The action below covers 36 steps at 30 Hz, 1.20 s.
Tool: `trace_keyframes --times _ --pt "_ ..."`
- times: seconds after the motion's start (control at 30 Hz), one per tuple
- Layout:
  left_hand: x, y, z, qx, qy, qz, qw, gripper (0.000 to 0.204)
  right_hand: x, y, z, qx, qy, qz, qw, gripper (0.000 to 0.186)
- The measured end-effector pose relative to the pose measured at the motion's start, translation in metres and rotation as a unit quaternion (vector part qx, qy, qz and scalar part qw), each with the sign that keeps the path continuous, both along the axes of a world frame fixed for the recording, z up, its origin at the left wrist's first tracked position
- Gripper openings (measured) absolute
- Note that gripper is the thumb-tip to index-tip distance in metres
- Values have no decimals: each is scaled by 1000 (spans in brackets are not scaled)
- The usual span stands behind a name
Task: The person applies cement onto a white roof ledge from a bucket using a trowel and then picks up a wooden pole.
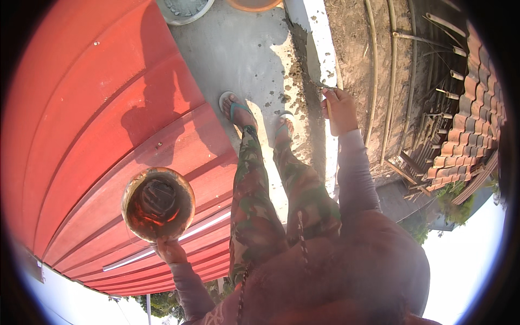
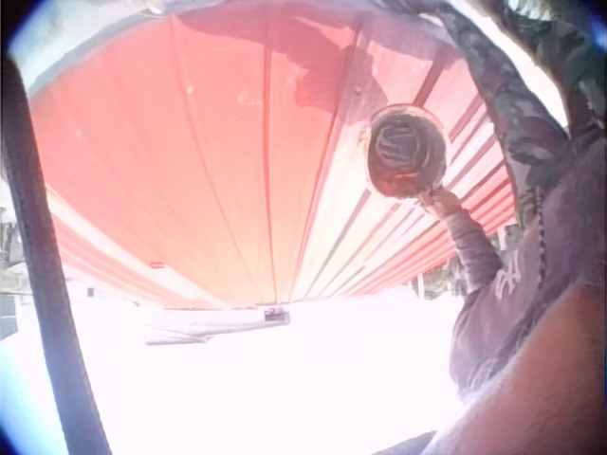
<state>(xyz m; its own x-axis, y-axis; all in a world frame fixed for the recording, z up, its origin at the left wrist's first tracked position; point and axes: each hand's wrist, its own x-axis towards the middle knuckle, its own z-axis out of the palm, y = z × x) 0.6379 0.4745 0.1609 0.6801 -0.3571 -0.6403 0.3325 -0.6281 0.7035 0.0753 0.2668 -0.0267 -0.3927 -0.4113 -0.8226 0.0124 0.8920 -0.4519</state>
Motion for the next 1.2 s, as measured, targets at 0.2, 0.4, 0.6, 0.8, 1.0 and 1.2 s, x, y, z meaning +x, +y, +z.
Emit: trace_keyframes --times 0.2,0.4,0.6,0.8,1.0,1.2 --pt "-15 -6 -18 -51 89 -50 993 51 31 -11 -226 13 30 58 998 30" --pt "-54 -50 -22 -23 99 -55 993 54 -7 -40 -364 16 208 79 975 53" --pt "-52 -26 -20 -31 80 -37 996 50 27 -17 -276 -37 303 79 949 49" --pt "-51 -21 -22 -51 129 -43 989 47 21 -3 -179 -8 292 81 953 51" --pt "-72 -34 -11 -69 136 -56 987 50 44 9 -90 -43 304 152 939 52" --pt "-76 -31 -6 -68 168 -33 983 52 46 16 -42 -84 -145 103 980 39"
